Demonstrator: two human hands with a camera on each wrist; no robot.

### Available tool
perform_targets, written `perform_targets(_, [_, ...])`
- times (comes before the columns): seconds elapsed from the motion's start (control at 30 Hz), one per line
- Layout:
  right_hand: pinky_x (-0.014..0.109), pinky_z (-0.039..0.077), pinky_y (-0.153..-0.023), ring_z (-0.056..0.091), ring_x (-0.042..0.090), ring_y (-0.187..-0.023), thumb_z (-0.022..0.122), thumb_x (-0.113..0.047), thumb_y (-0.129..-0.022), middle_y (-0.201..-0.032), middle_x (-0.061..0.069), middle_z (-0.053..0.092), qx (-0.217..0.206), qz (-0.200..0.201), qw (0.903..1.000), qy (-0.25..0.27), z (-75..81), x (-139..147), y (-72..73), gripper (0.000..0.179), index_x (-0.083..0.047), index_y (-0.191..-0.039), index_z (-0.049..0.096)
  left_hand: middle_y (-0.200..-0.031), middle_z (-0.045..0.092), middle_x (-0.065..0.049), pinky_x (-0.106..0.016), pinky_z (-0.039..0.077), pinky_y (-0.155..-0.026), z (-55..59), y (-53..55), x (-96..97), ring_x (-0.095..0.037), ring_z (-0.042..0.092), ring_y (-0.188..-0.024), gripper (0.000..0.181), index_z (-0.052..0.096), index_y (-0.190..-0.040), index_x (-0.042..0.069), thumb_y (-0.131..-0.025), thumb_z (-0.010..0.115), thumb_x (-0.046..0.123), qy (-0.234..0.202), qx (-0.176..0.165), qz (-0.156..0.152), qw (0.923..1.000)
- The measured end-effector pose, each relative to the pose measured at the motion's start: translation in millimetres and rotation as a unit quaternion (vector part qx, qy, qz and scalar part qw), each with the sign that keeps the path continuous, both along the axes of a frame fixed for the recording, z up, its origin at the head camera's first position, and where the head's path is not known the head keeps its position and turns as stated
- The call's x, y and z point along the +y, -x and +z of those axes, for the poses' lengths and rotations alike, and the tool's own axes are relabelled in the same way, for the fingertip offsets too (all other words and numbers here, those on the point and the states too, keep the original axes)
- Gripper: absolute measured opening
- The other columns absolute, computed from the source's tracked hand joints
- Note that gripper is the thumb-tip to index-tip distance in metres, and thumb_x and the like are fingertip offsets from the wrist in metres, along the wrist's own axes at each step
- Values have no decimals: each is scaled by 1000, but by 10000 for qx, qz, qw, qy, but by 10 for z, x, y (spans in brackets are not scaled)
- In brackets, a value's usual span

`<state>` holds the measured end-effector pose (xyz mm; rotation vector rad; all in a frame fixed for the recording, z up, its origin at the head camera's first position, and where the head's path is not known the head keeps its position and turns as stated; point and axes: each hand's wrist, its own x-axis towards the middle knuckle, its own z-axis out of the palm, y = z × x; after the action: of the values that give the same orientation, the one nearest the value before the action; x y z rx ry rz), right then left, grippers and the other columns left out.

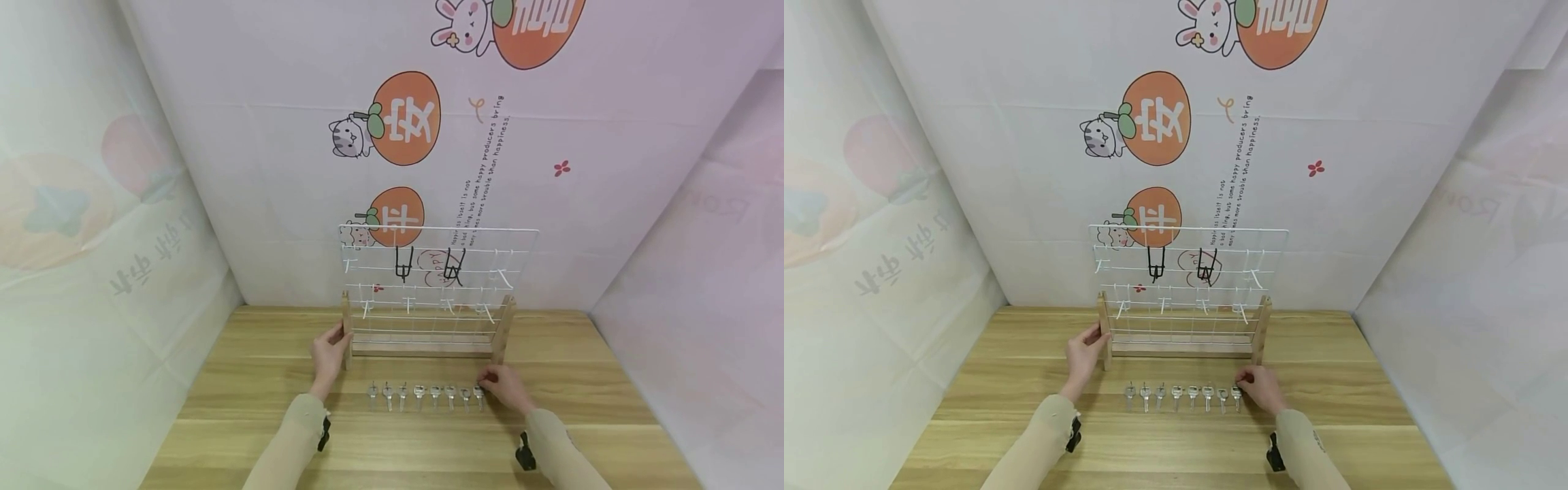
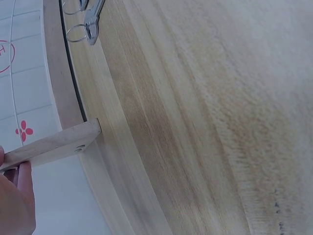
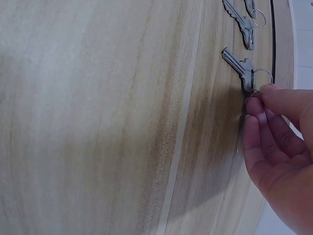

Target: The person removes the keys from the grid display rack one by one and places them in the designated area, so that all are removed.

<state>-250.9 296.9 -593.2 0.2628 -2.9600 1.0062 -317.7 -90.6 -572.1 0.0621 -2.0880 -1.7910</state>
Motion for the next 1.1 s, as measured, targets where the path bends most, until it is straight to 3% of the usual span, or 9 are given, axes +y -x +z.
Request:
perform_targets(0.33, [19,56,-69,66,18,-82,67,-1,-89,-90,10,73,-35,4,9995,318,45,11,-99,5,-1,-94,69,-115,70,-25,-34,64,-85,20,-6,11,-40,71,-104,34,69,-117,-3,-84,75,0,-134,-175,-131,9997])
perform_targets(0.57, [18,55,-65,66,17,-82,63,-3,-93,-91,8,73,45,-114,9995,275,88,29,-146,9,1,-99,70,-118,69,-27,-34,63,-86,-1,5,-16,-41,70,-107,34,67,-118,-4,-86,74,1,-121,-192,-175,9996])
perform_targets(0.9, [24,60,-75,69,25,-89,59,-2,-96,-103,19,72,119,-250,9991,323,147,105,-150,18,6,-110,66,-117,69,-26,-35,63,-86,10,16,-74,-40,71,-106,35,67,-119,-3,-85,74,0,-32,-208,-128,9997])
perform_targets(1.1, [24,61,-74,68,22,-88,59,-6,-97,-102,16,72,104,-372,9988,314,187,153,-141,18,4,-110,66,-116,70,-27,-35,64,-86,24,10,-89,-41,71,-105,35,66,-120,-5,-85,73,0,33,-212,-196,9996])
